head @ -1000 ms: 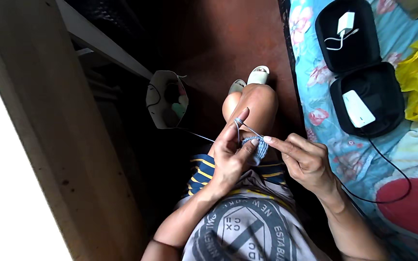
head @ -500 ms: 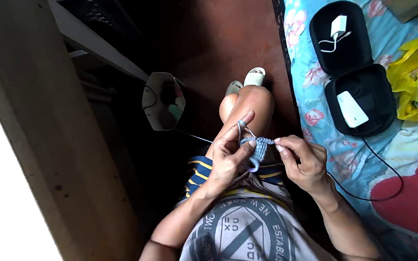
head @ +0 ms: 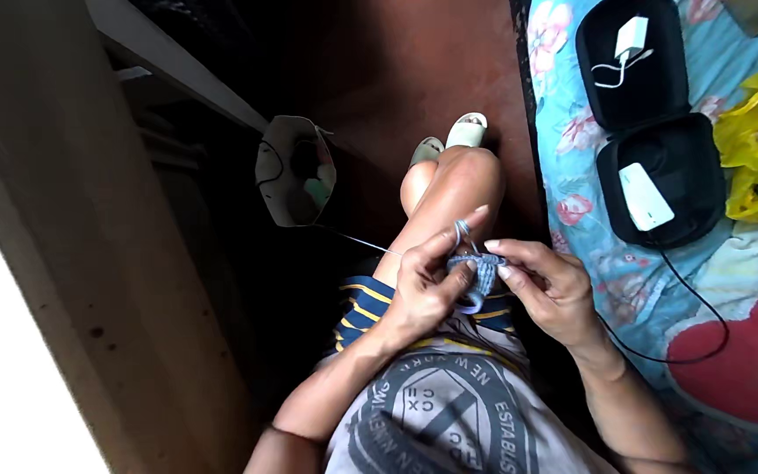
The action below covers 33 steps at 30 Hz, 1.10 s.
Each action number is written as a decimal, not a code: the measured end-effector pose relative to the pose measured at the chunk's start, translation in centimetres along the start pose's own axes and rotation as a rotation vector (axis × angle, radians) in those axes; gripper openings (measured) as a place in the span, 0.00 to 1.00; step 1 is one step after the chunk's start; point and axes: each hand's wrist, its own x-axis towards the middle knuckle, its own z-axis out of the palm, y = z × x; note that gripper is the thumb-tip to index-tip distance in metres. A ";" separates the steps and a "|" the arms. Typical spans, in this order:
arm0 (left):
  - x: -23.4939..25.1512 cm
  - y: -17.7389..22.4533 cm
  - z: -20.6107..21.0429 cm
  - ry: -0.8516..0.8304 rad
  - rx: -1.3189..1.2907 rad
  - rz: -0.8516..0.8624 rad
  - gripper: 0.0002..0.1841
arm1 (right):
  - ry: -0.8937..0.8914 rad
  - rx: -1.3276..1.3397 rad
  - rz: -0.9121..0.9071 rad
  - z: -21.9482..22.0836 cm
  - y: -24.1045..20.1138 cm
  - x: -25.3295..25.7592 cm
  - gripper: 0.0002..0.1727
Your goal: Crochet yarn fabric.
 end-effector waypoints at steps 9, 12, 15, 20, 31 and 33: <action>-0.1 -1.3 0.5 0.030 0.000 0.055 0.25 | 0.095 0.703 0.450 1.0 0.0 0.3 0.12; 0.3 -0.8 -0.1 0.000 -0.114 -0.068 0.27 | 0.085 0.446 0.356 1.0 0.0 0.1 0.13; 0.5 -0.4 -0.1 0.033 -0.189 -0.134 0.29 | 0.068 0.143 0.240 1.3 -0.4 0.1 0.14; 0.4 -0.1 0.8 0.112 -0.019 -0.117 0.31 | 0.057 0.157 0.303 1.2 -0.9 0.1 0.18; 0.0 -0.6 -0.9 0.055 -0.097 -0.204 0.18 | 0.074 0.302 0.425 1.4 -0.3 0.5 0.08; 0.2 0.1 -2.8 0.017 -0.017 -0.241 0.04 | 0.071 0.294 0.412 1.0 -0.4 0.5 0.08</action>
